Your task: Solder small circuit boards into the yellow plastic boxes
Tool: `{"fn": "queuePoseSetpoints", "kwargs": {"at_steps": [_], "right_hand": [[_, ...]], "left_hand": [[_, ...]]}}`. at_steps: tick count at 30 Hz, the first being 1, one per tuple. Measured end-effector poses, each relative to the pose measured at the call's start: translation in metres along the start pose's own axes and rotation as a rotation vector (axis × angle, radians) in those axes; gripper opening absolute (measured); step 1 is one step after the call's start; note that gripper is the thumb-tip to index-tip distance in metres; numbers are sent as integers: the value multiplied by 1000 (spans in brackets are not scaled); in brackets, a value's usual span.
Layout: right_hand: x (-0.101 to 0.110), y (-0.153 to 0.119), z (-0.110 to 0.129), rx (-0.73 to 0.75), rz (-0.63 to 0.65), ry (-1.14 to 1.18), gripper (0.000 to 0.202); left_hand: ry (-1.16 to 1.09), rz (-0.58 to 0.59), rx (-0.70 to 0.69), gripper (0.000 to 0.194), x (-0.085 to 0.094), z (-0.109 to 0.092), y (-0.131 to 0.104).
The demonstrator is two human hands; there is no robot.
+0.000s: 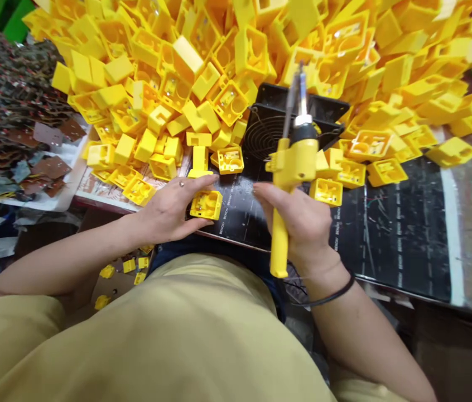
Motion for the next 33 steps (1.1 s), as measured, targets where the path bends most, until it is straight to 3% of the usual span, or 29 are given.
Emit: {"fn": "queuePoseSetpoints", "kwargs": {"at_steps": [4,7,9,11,14,16,18,20,23,25,27,29,33], "right_hand": [[-18,34,9,196,-50,-168,22],[-41,51,9,244,4,-282,23],[-51,57,7,246,49,-289,22],[-52,57,5,257,72,-268,21],[-31,46,3,303,80,-219,16],[-9,32,4,388,82,-164,21],[11,18,3,430,103,-149,31],[22,5,4,466,133,-133,32],[22,-9,8,433,116,-134,28],[15,-15,13,340,60,-167,43],[6,-19,19,226,9,-206,59],[-4,-21,25,142,-13,-234,64],[-14,-21,30,132,8,-182,40]], "left_hand": [[7,9,7,73,-5,3,-1],[-69,-33,6,68,-9,1,-2],[-213,-64,12,63,-2,-1,-5],[-411,-65,69,60,20,0,-13],[-541,68,178,50,76,9,-34],[-386,270,102,49,112,16,-48],[-219,430,-57,52,126,20,-57],[-14,392,-63,48,114,25,-53],[296,113,60,32,65,26,-28],[399,73,-10,34,27,18,-9],[461,100,-39,41,5,11,8],[486,174,5,45,-1,7,20],[416,282,112,53,7,1,27]]}}
Point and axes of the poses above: each hand's wrist, its own y-axis towards the middle knuckle, its own x-axis out of the back of the hand, z = x × y, the point moved 3 cm from there along y, towards the middle knuckle, and after that the axes turned 4 degrees about -y, right-handed, at the moved point
